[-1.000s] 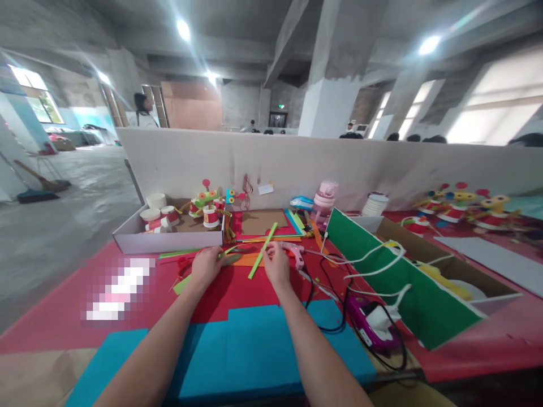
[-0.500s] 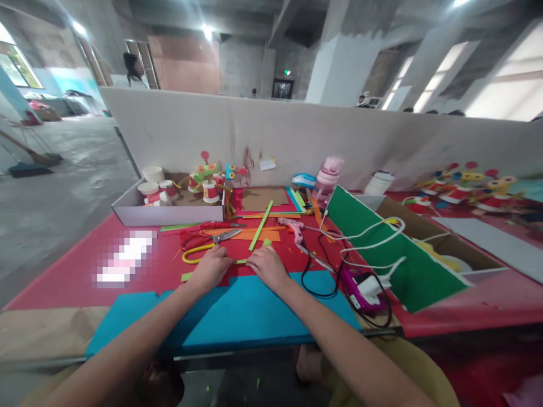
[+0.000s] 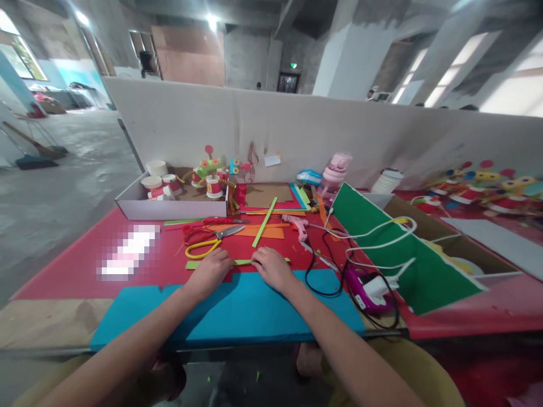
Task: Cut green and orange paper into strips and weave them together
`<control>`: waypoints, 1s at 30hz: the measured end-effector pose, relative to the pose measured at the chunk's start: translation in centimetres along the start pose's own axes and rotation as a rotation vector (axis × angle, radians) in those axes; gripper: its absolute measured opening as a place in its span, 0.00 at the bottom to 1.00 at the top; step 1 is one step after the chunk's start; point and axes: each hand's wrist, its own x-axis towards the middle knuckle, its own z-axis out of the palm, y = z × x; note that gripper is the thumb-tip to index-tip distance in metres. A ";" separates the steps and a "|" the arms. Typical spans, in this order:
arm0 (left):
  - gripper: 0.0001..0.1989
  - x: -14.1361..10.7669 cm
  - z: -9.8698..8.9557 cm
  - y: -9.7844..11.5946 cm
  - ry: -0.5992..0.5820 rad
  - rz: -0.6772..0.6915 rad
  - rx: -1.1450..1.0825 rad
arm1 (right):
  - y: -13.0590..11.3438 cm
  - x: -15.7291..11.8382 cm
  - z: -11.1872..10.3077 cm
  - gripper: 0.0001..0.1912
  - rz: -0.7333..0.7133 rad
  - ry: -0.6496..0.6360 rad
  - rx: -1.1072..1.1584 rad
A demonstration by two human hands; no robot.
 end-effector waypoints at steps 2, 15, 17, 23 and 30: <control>0.15 0.2 -0.1 -0.1 -0.001 -0.043 -0.047 | -0.3 0.3 0.0 0.03 0.038 -0.007 0.059; 0.08 2.4 -1.6 -1.6 -0.218 -0.298 -0.204 | -0.4 1.4 -0.1 0.07 0.336 -0.065 0.166; 0.07 2.6 -1.5 -1.4 -0.242 -0.314 -0.143 | -0.5 1.6 -0.4 0.07 0.364 -0.089 0.159; 0.08 2.8 -1.9 -1.2 -0.286 -0.295 -0.105 | -0.6 1.9 -0.9 0.07 0.387 -0.150 0.154; 0.10 3.2 -1.8 -1.4 -0.358 -0.360 -0.080 | -0.8 2.2 -0.9 0.09 0.408 -0.194 0.077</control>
